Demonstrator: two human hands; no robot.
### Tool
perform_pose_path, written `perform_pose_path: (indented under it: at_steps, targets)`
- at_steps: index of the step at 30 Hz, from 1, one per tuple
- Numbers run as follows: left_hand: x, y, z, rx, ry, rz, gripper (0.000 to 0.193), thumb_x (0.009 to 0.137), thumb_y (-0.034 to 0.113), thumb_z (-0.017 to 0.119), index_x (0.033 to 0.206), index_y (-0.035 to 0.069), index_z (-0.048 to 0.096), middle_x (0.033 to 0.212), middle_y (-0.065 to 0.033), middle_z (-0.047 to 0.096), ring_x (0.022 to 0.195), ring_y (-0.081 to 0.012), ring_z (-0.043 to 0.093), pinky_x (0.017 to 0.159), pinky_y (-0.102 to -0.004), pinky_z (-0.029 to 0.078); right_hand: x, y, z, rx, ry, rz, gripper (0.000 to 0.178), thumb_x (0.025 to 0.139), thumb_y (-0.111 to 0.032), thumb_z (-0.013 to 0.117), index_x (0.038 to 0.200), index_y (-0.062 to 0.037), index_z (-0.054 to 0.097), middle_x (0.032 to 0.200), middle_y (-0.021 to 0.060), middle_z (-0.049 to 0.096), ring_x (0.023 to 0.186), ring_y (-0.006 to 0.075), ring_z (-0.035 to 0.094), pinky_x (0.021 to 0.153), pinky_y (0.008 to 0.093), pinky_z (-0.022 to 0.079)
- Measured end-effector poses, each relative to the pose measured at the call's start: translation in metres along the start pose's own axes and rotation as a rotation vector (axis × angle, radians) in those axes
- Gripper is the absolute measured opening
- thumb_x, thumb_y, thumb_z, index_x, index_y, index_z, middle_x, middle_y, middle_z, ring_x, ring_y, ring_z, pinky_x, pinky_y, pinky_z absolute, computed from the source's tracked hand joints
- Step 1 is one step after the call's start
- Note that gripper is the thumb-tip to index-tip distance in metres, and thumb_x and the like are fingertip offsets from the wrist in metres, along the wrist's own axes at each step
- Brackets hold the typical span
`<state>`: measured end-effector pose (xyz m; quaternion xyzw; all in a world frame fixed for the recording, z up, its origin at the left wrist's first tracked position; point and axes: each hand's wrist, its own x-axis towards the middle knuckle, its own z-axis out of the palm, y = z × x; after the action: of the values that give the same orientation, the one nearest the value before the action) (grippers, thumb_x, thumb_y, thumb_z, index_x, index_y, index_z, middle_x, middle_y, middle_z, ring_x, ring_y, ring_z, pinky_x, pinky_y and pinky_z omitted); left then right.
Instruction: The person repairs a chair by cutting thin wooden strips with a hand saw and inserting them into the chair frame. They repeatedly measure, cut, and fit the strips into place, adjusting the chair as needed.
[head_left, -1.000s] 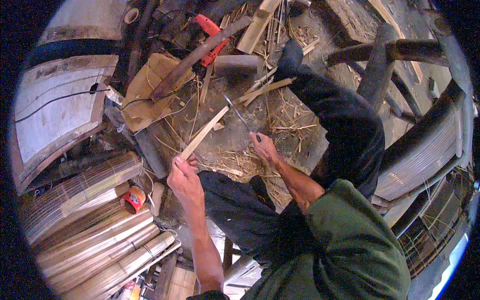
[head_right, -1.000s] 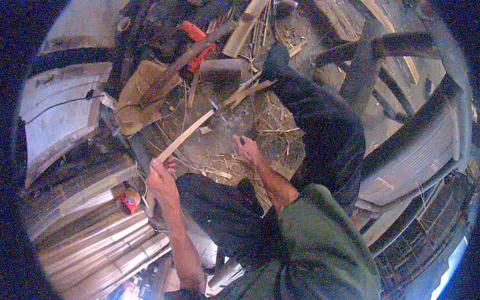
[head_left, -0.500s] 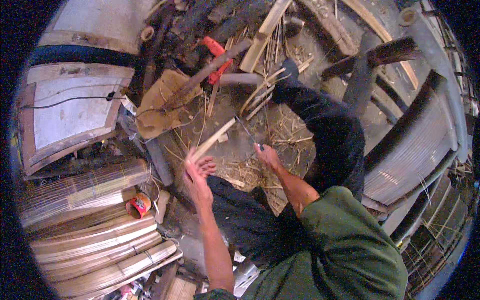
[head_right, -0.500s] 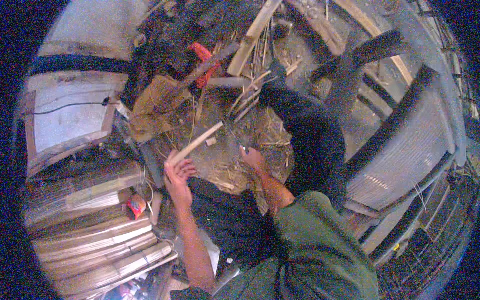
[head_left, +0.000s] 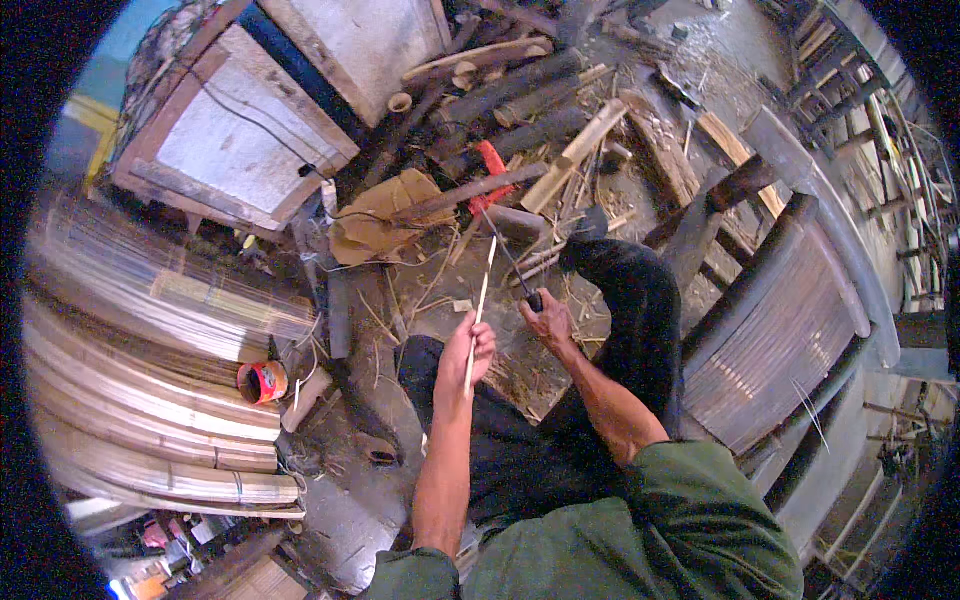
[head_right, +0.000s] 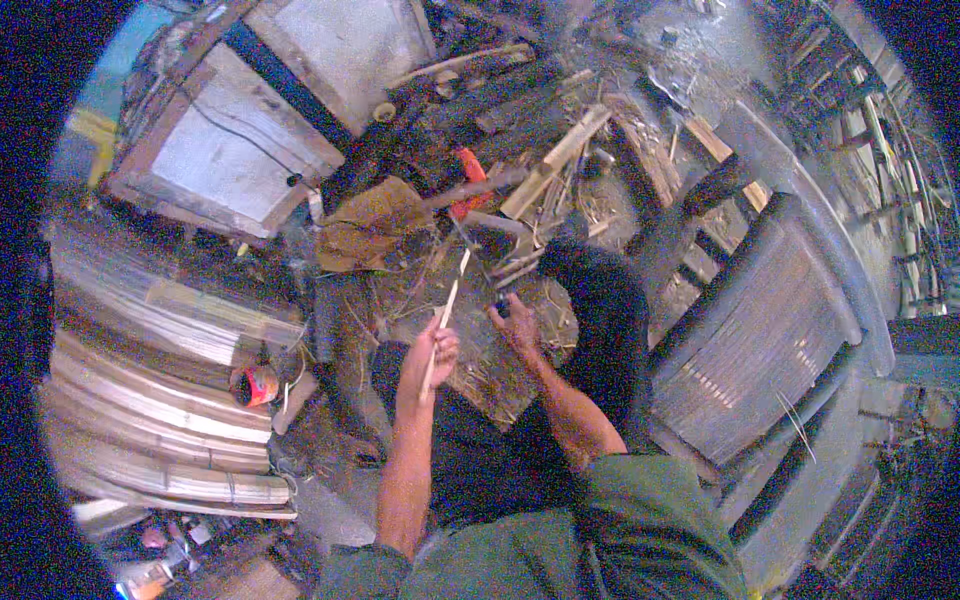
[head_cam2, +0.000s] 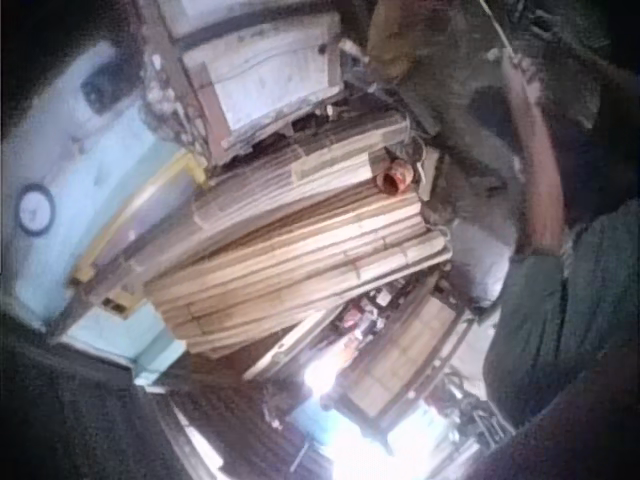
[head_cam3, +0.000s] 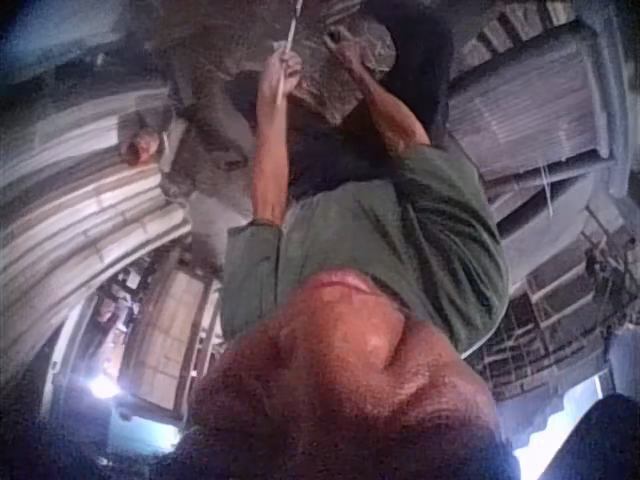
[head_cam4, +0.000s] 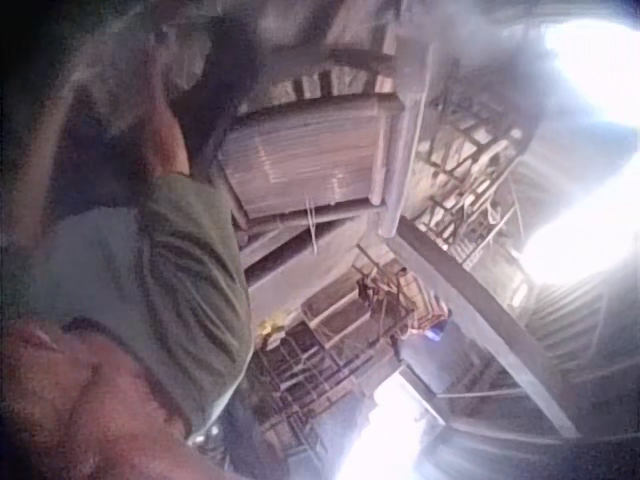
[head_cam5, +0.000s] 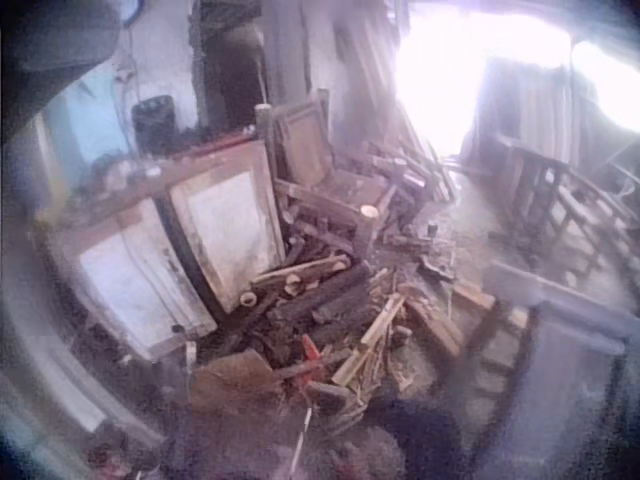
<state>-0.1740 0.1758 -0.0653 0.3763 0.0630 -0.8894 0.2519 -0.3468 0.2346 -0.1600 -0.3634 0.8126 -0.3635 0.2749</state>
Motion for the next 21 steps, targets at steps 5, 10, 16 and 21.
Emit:
perform_pose_path:
  at_steps: [5,10,16,21]
  targets:
    - [-0.135,0.000,0.024,0.034,-0.297,0.095,0.039,0.102,0.026,0.044,0.138,0.010,0.040,0.061,0.0043,0.033,0.043,-0.0059,0.032,0.033,-0.0201,0.029,-0.014,-0.001,0.006,-0.041,0.007,-0.074,0.038,0.082,-0.044,0.067,0.093,-0.0080,0.062,0.076,0.0168,0.065,0.072,0.0357,0.064,0.063,0.0464,0.047]
    - [-0.216,-0.031,-0.002,-0.136,-0.335,0.338,0.052,0.104,0.024,0.040,0.150,0.013,0.020,0.059,0.0033,0.031,0.040,-0.0057,0.033,0.031,-0.0206,0.030,-0.024,-0.014,0.011,0.136,-0.034,0.022,0.037,0.085,-0.040,0.065,0.089,-0.0039,0.063,0.074,0.0168,0.065,0.065,0.0335,0.062,0.063,0.0434,0.048]
    - [-0.180,-0.034,0.003,0.486,0.031,0.602,0.038,0.102,0.023,0.044,0.136,0.007,0.048,0.077,-0.0010,0.058,0.047,-0.0023,0.040,0.038,-0.0180,0.029,-0.006,-0.106,-0.053,-0.025,-0.017,-0.394,0.043,0.081,-0.033,0.070,0.115,-0.0096,0.055,0.079,0.0187,0.066,0.074,0.0387,0.065,0.068,0.0455,0.051]
    - [-0.176,-0.031,0.009,0.551,0.011,0.637,0.035,0.100,0.022,0.051,0.132,0.007,0.051,0.067,0.0038,0.046,0.043,-0.0028,0.038,0.036,-0.0186,0.028,-0.029,-0.186,-0.118,-0.250,-0.010,-0.619,0.057,0.077,-0.026,0.071,0.128,-0.0189,0.046,0.086,0.0153,0.068,0.080,0.0406,0.065,0.071,0.0492,0.052]
